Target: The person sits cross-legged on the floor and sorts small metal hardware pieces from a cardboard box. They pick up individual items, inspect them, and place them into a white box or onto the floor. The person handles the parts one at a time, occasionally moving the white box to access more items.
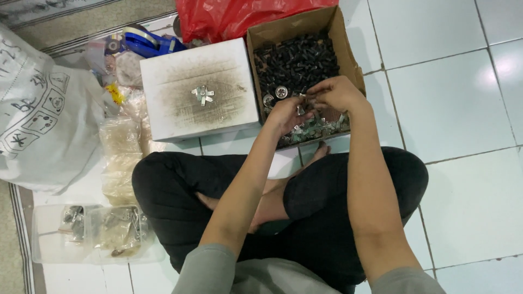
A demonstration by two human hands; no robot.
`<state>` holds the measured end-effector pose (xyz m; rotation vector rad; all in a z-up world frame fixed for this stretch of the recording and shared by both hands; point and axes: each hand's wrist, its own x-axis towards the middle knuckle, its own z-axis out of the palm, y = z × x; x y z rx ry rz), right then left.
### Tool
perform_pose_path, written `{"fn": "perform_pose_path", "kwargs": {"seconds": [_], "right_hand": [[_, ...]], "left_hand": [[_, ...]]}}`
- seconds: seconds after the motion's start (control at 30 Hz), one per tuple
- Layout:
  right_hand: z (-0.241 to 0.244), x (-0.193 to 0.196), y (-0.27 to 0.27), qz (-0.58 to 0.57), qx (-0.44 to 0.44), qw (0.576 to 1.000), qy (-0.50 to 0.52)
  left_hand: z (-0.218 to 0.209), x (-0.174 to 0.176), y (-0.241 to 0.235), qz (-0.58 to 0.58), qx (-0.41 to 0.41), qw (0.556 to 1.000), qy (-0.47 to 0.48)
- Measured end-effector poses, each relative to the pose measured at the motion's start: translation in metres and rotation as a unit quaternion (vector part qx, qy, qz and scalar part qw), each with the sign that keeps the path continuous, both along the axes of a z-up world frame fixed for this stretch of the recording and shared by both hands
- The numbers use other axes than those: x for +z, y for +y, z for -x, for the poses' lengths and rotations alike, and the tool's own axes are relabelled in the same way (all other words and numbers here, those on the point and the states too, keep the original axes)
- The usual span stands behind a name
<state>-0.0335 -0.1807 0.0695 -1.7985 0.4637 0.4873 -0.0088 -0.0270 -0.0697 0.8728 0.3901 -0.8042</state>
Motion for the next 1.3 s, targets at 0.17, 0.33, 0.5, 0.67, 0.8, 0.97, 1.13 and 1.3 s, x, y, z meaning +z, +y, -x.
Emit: {"fn": "perform_pose_path", "kwargs": {"seconds": [0.17, 0.33, 0.5, 0.67, 0.8, 0.97, 1.13, 1.3], "right_hand": [[0.000, -0.001, -0.015, -0.021, -0.012, 1.000, -0.012], [0.004, 0.019, -0.002, -0.015, -0.004, 1.000, -0.022], [0.005, 0.021, -0.008, 0.080, 0.029, 0.996, -0.020], [0.000, -0.043, -0.024, 0.280, 0.083, 0.953, 0.077], [-0.003, -0.059, 0.004, 0.324, 0.094, 0.937, 0.094], [-0.001, -0.076, 0.026, 0.361, 0.066, 0.928, 0.063], [-0.004, -0.133, 0.006, 0.329, 0.047, 0.942, 0.051], [0.005, -0.091, 0.022, 0.336, 0.024, 0.941, 0.039]], "left_hand": [[0.005, 0.020, 0.002, -0.005, -0.001, 1.000, -0.024], [0.001, 0.010, 0.004, 0.015, -0.010, 1.000, 0.001], [-0.006, -0.025, 0.003, 0.013, -0.021, 0.999, 0.045], [-0.007, 0.013, 0.008, -0.052, -0.011, 0.996, 0.070], [-0.009, 0.009, 0.013, -0.118, -0.009, 0.992, 0.032], [-0.011, 0.005, 0.017, -0.136, 0.020, 0.990, 0.022], [-0.013, 0.013, 0.017, -0.146, 0.061, 0.986, 0.049], [-0.013, 0.015, 0.017, -0.150, 0.072, 0.985, 0.041]]}}
